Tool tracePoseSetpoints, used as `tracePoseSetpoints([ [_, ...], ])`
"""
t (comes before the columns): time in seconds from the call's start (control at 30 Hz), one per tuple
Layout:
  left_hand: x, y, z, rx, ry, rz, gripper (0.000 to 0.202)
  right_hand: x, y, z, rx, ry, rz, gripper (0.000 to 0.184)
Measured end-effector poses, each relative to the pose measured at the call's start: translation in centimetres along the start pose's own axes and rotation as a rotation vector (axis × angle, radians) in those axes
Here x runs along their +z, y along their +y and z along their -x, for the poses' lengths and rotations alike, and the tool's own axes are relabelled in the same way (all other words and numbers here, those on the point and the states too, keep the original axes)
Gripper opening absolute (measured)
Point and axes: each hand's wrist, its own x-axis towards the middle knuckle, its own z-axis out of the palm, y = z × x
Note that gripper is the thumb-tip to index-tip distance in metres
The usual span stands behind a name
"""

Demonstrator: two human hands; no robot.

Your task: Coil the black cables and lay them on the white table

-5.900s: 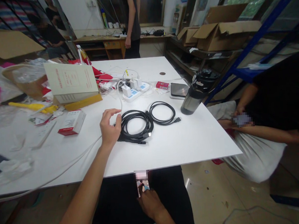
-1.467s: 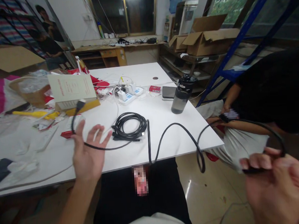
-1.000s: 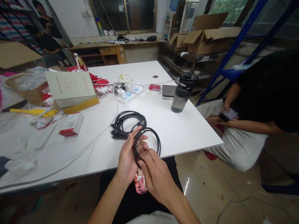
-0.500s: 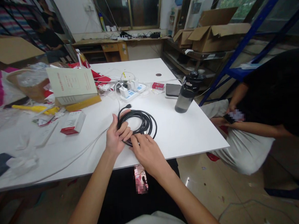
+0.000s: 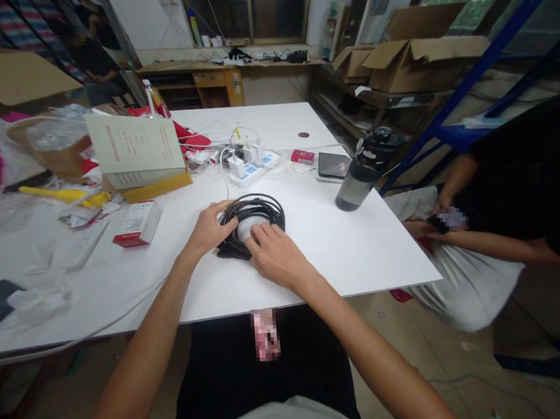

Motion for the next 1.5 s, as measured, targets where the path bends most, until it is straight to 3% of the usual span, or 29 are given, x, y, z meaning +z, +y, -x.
tracePoseSetpoints([
  [0.2,1.9,-2.8,0.5,-0.046,0.068,0.083,0.053,2.7,2.7,-2.0,-0.119,-0.070,-0.105,0.019],
  [0.27,2.2,-3.2,0.8,-0.042,0.106,0.101,0.057,3.9,3.5,-2.4,-0.147,-0.058,-0.178,0.032],
  [0.4,2.7,-3.2,1.1,-0.051,0.159,0.107,0.060,5.4,5.5,-3.5,-0.208,-0.035,-0.331,0.059],
  [0.63,3.6,-2.8,0.8,-0.121,0.273,0.030,0.066,6.9,8.1,-4.8,-0.167,-0.010,-0.479,0.062],
  [0.9,5.0,-2.8,-2.5,-0.136,0.187,0.165,0.059,5.5,9.0,-3.9,-0.110,-0.031,-0.377,0.056],
  [1.07,5.3,-3.1,-3.1,-0.133,0.203,0.185,0.068,4.4,8.1,-3.5,-0.131,-0.091,-0.270,0.075],
  [1.2,4.7,-3.2,-2.6,-0.177,0.224,0.175,0.088,3.9,7.9,-3.3,-0.170,-0.170,-0.254,0.052],
  [1.37,3.5,-2.4,-2.4,-0.161,0.194,0.106,0.045,3.8,8.8,-3.0,-0.263,-0.151,-0.295,0.032],
  [1.5,2.7,-2.7,-2.5,-0.201,0.275,0.083,0.028,4.3,9.4,-3.0,-0.292,-0.107,-0.295,0.025],
])
